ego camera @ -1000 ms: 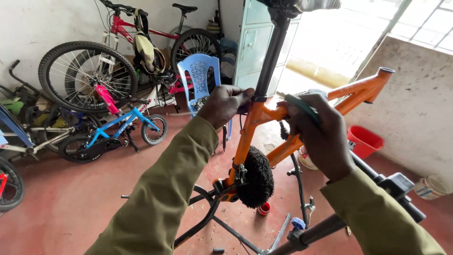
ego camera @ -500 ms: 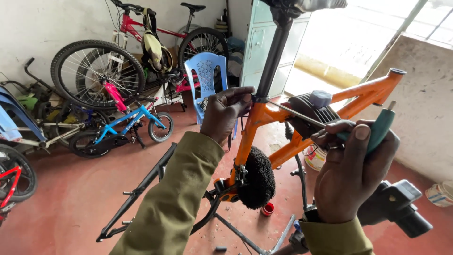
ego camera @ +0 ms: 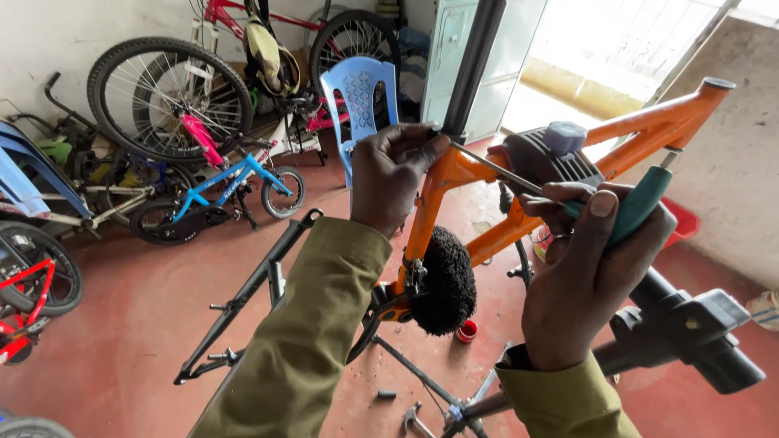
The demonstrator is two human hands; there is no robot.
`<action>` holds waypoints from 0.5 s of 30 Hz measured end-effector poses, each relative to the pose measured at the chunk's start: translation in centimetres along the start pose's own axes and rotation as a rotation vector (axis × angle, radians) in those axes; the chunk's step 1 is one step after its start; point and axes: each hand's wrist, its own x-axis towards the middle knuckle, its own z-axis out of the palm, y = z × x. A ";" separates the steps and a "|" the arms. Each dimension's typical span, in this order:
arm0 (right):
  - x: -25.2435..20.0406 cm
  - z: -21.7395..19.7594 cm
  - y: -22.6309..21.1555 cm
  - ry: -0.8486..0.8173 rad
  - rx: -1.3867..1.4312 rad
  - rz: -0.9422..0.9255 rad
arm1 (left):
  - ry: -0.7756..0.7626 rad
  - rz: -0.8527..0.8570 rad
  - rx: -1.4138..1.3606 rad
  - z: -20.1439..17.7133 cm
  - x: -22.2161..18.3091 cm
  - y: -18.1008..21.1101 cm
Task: Cleaning a bicycle frame with a cloth and performing maintenance on the headset using a hex tool.
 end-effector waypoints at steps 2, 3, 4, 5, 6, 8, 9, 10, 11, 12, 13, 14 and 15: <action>-0.7 -0.1 0.0 -0.014 0.006 0.003 | 0.009 0.003 0.020 0.2 -0.2 0.0; -1.1 0.1 -0.1 -0.020 0.001 0.018 | 0.029 -0.006 0.003 0.3 -0.3 0.0; -1.4 0.2 -0.2 -0.026 -0.003 0.032 | 0.049 -0.014 -0.014 0.4 -0.3 0.0; -1.4 0.1 -0.5 -0.029 -0.007 0.037 | 0.050 -0.020 -0.014 0.4 -0.4 0.0; -1.5 -0.1 -0.9 -0.010 0.075 0.184 | 0.051 -0.024 -0.030 0.5 -0.5 0.1; -1.2 0.1 -1.7 0.011 0.160 0.336 | 0.053 -0.029 -0.043 0.5 -0.4 0.1; -1.0 0.2 -2.2 0.033 0.180 0.411 | 0.054 -0.031 -0.059 0.5 -0.5 0.1; -0.8 0.3 -2.7 0.056 0.199 0.486 | 0.054 -0.034 -0.076 0.6 -0.6 0.1; -0.8 0.0 -2.8 0.052 0.196 0.490 | 0.059 -0.039 -0.077 0.7 -0.8 -0.1; -0.8 -0.3 -2.9 -0.090 0.066 0.328 | 0.074 -0.028 -0.080 0.7 -0.9 -0.2; -0.6 -0.4 -3.0 -0.225 -0.058 0.154 | 0.088 -0.009 -0.084 0.8 -0.8 -0.2; -0.4 -0.9 -3.1 -0.228 -0.056 0.152 | 0.091 -0.007 -0.084 1.0 -0.7 -0.5; -0.1 -1.4 -3.2 -0.333 -0.141 0.076 | 0.105 0.004 -0.091 1.0 -0.8 -0.8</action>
